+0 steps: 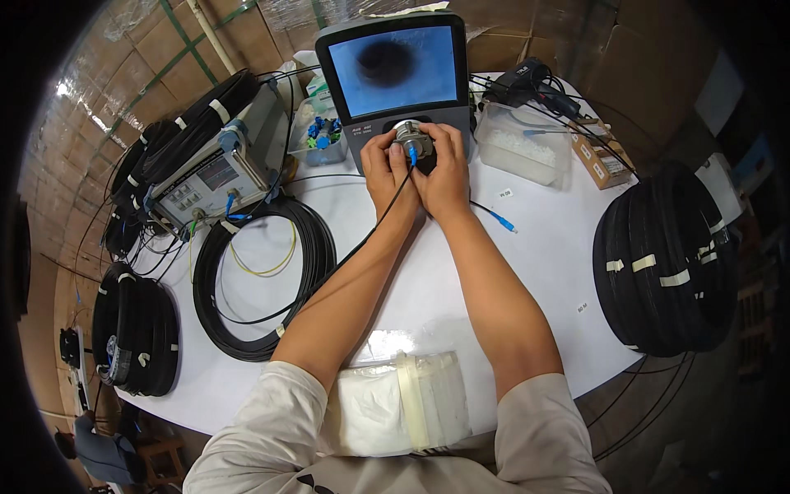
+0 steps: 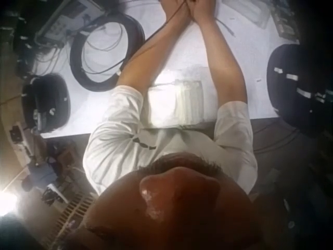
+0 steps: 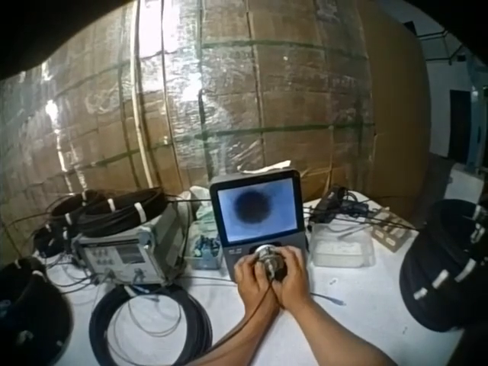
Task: The recorder uses a specialized handheld inspection probe to examine the end-face of fiber optic connectors, with the live feed displayed on an external monitor for quality check.
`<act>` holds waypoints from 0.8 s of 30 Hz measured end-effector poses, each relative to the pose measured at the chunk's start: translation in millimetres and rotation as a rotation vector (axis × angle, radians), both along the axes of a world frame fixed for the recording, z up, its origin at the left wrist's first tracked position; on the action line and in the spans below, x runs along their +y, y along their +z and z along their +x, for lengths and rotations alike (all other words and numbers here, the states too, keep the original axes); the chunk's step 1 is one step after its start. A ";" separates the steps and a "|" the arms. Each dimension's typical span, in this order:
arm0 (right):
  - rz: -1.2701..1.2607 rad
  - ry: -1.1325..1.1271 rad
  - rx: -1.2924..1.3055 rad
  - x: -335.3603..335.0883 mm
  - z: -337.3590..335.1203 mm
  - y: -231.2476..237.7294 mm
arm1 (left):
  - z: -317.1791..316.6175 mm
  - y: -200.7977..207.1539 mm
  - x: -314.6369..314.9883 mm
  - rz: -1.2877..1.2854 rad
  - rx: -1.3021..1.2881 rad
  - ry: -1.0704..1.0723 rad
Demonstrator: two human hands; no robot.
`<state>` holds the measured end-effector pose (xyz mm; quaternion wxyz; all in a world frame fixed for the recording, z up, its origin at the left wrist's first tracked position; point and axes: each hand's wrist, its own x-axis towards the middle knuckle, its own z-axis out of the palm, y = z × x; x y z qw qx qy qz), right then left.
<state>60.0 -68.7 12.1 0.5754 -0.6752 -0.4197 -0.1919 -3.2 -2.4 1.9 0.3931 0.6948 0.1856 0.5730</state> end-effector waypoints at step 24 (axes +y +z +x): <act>0.212 0.194 0.010 -1.7 7.9 0.7 | -2.5 11.4 -4.9 0.141 -0.001 0.011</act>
